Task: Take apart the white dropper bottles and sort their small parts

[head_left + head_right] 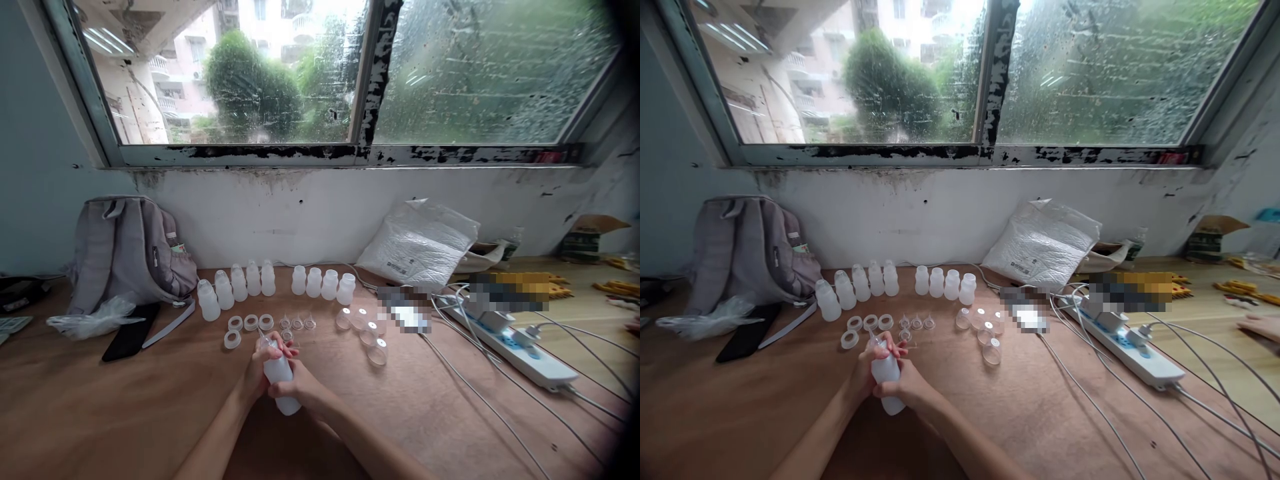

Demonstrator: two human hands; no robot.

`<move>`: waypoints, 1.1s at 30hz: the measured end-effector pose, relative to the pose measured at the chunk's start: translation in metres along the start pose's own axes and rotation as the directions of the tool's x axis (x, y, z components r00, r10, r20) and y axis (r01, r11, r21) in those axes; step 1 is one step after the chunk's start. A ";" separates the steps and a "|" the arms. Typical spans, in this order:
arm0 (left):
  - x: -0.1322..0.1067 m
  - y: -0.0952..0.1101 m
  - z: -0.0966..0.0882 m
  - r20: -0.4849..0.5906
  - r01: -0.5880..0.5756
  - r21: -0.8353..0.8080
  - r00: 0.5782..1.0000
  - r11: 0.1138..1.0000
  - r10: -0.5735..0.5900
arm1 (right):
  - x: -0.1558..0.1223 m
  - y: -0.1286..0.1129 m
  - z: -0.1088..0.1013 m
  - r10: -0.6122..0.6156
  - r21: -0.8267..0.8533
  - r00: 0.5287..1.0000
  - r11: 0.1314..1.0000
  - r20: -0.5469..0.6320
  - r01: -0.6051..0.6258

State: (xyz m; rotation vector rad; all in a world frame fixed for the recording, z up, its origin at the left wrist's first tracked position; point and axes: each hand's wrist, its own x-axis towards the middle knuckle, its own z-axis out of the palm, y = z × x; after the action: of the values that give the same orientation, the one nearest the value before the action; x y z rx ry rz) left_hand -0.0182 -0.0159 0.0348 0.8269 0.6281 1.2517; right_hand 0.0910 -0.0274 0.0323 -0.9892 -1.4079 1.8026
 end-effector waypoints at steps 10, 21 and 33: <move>0.002 0.003 -0.005 0.060 0.020 0.016 0.998 1.000 -0.021 | 0.000 0.008 -0.001 0.048 0.114 0.993 0.992 0.112 -0.060; 0.006 0.003 -0.012 0.168 0.006 0.033 0.986 0.999 -0.012 | 0.002 0.012 0.003 0.014 0.142 0.999 0.990 0.049 -0.021; 0.011 -0.008 -0.002 -0.134 -0.008 0.224 0.990 0.975 0.039 | 0.011 -0.001 -0.021 -0.270 0.029 0.961 0.962 -0.059 0.272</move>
State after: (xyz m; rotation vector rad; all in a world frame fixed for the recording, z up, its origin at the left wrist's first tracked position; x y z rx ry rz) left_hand -0.0125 -0.0058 0.0274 0.9403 0.8845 1.2824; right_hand 0.1038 -0.0076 0.0281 -0.7781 -1.3969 1.5823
